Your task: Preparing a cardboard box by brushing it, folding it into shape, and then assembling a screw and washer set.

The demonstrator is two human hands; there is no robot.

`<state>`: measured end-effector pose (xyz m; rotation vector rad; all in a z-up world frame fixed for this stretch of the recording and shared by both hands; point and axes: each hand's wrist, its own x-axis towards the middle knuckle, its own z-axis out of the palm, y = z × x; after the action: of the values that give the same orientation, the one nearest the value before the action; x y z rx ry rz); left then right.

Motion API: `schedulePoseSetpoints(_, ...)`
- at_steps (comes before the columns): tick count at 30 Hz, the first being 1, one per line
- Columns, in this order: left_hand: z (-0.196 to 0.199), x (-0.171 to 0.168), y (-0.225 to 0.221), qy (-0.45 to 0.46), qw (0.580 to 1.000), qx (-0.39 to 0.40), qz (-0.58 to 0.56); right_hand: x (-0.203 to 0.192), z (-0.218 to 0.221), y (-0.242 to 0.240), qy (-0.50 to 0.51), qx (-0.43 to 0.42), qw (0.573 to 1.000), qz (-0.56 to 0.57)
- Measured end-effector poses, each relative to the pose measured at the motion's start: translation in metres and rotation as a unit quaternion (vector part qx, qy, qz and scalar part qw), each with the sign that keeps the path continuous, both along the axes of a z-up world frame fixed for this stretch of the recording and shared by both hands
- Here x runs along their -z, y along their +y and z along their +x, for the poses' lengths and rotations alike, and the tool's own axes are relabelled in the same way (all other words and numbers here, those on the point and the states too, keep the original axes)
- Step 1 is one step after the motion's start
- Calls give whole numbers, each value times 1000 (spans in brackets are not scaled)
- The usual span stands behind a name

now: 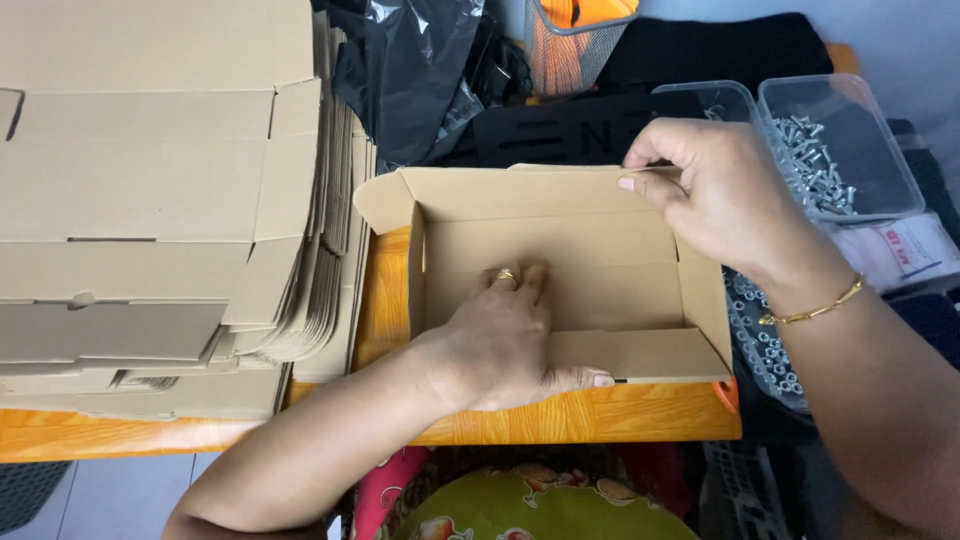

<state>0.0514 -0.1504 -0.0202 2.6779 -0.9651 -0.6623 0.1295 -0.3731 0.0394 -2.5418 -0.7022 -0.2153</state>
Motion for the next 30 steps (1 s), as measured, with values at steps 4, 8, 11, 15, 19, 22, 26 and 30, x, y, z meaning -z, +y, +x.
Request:
schedulePoseSetpoints(4,-5,-1,-1,10,1000,-6,0,-4,-9,0,-41,-21,999,10)
schedulePoseSetpoints(8,-15,4,-2,-36,999,-14,34,-12,-23,8,-105,-69,992,7)
schedulePoseSetpoints(11,-13,6,0,-64,998,-16,22,-10,-21,10,-118,-74,990,12)
schedulePoseSetpoints(15,-11,18,3,-93,995,-39,-21,-4,-11,6,-97,-55,994,3)
schedulePoseSetpoints(19,-6,2,7,-25,999,-29,-34,1,6,9,-27,-27,999,10)
schedulePoseSetpoints(22,-4,-4,9,48,997,-46,-41,8,15,14,-8,-13,1000,3)
schedulePoseSetpoints(26,-6,-6,9,3,998,-46,-43,2,15,29,-40,-1,984,-172)
schedulePoseSetpoints(30,-6,-14,10,-36,997,-48,-41,0,18,33,28,16,991,-133)
